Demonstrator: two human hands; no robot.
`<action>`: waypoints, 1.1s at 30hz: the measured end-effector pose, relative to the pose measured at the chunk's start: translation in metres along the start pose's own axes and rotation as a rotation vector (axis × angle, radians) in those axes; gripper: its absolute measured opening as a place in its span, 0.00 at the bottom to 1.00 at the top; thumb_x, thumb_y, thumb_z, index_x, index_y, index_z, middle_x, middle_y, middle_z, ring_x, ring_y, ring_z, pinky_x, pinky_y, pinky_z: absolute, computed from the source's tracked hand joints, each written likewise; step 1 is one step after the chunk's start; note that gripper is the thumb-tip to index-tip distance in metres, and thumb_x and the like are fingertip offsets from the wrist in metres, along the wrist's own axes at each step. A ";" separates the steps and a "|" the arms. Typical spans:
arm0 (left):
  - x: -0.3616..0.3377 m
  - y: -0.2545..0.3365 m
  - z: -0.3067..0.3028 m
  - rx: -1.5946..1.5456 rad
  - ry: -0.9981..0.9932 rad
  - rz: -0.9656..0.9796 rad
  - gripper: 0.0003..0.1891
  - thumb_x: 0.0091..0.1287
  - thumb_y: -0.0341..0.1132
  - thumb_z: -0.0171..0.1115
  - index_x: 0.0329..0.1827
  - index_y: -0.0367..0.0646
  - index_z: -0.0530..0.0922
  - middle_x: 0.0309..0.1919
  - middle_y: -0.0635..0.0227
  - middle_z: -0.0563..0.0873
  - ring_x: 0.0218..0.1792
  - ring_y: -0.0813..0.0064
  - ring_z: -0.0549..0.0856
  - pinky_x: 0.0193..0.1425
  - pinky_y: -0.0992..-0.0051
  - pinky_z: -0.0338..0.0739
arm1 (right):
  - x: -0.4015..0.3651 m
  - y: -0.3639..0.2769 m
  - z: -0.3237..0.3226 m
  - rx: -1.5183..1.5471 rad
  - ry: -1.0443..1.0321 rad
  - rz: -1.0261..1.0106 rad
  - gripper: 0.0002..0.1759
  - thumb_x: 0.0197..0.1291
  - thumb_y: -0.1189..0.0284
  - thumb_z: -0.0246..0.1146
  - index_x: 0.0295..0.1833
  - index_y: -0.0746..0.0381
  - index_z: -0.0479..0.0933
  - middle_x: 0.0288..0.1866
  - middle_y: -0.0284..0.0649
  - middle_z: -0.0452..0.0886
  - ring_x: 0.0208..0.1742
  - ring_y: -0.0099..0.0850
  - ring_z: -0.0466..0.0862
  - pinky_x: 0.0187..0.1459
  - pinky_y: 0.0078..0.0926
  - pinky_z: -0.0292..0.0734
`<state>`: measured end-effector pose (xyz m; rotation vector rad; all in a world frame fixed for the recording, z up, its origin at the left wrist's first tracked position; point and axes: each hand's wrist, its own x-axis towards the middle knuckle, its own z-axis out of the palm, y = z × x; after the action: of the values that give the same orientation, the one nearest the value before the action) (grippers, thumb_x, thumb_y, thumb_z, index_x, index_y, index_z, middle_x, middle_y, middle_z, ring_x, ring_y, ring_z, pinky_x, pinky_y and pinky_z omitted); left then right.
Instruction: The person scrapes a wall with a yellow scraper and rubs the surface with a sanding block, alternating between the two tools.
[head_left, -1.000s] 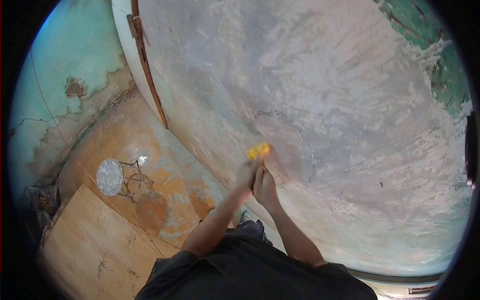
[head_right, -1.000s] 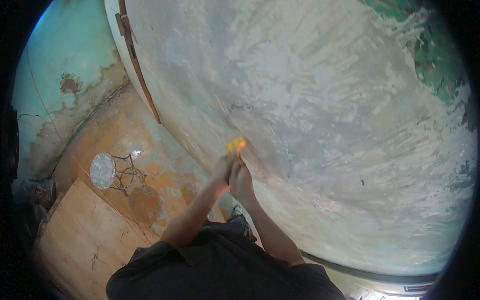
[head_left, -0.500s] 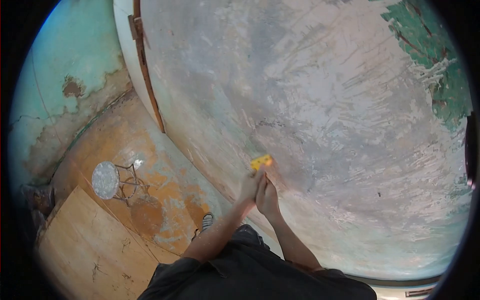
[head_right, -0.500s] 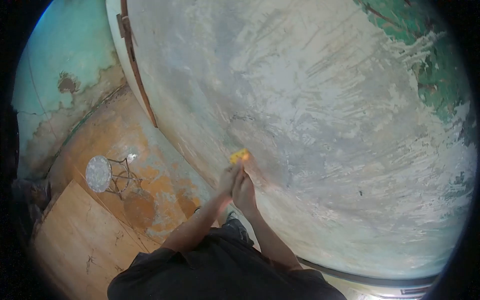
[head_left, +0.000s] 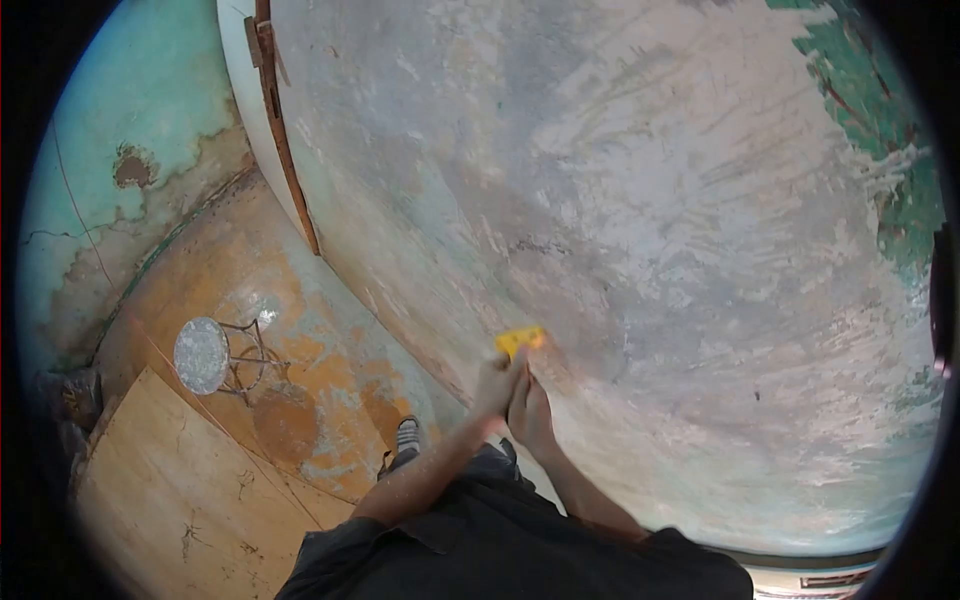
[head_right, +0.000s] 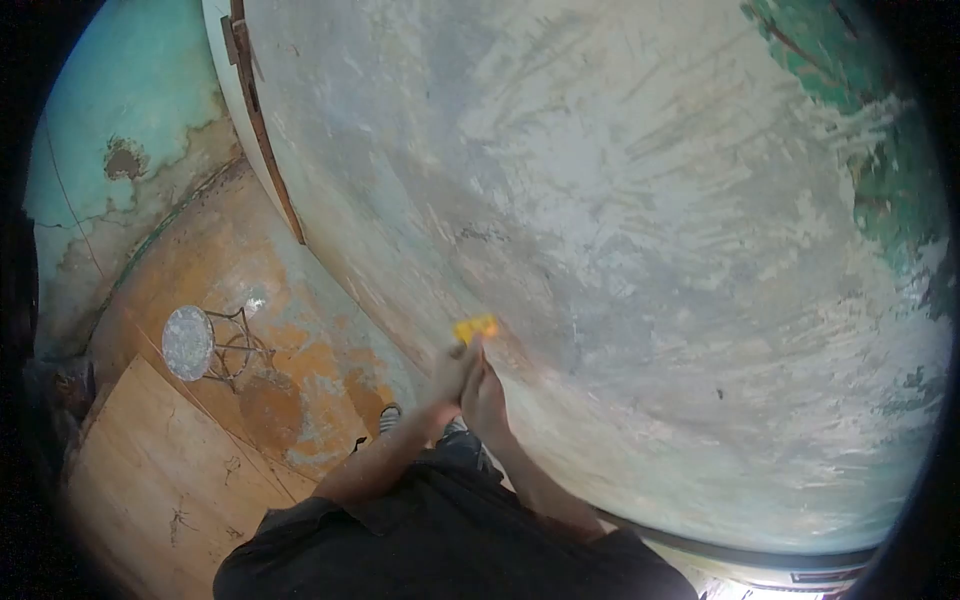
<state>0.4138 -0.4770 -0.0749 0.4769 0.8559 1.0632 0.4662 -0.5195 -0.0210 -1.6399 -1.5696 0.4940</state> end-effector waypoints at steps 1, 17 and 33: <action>0.001 -0.008 0.004 0.155 0.015 -0.079 0.23 0.75 0.49 0.56 0.31 0.37 0.80 0.23 0.73 0.79 0.29 0.85 0.77 0.32 0.78 0.72 | 0.011 -0.001 -0.001 -0.003 -0.009 -0.017 0.25 0.79 0.61 0.41 0.66 0.70 0.68 0.54 0.58 0.80 0.57 0.46 0.81 0.60 0.32 0.71; 0.049 0.050 -0.009 -0.385 -0.194 0.073 0.23 0.75 0.51 0.56 0.32 0.38 0.80 0.24 0.72 0.80 0.28 0.83 0.77 0.31 0.77 0.71 | 0.077 -0.036 0.003 -0.028 -0.432 0.410 0.23 0.78 0.67 0.43 0.66 0.74 0.66 0.63 0.54 0.74 0.68 0.47 0.72 0.67 0.34 0.66; 0.043 0.050 -0.029 -0.268 0.030 -0.096 0.18 0.72 0.48 0.62 0.38 0.38 0.81 0.31 0.71 0.83 0.31 0.83 0.79 0.34 0.78 0.75 | 0.057 -0.008 0.045 0.001 -0.287 0.221 0.19 0.78 0.71 0.43 0.59 0.73 0.72 0.52 0.51 0.80 0.57 0.37 0.79 0.62 0.30 0.69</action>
<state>0.3719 -0.4180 -0.0733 0.1934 0.7419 1.0800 0.4365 -0.4536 -0.0289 -1.8141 -1.5950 0.8794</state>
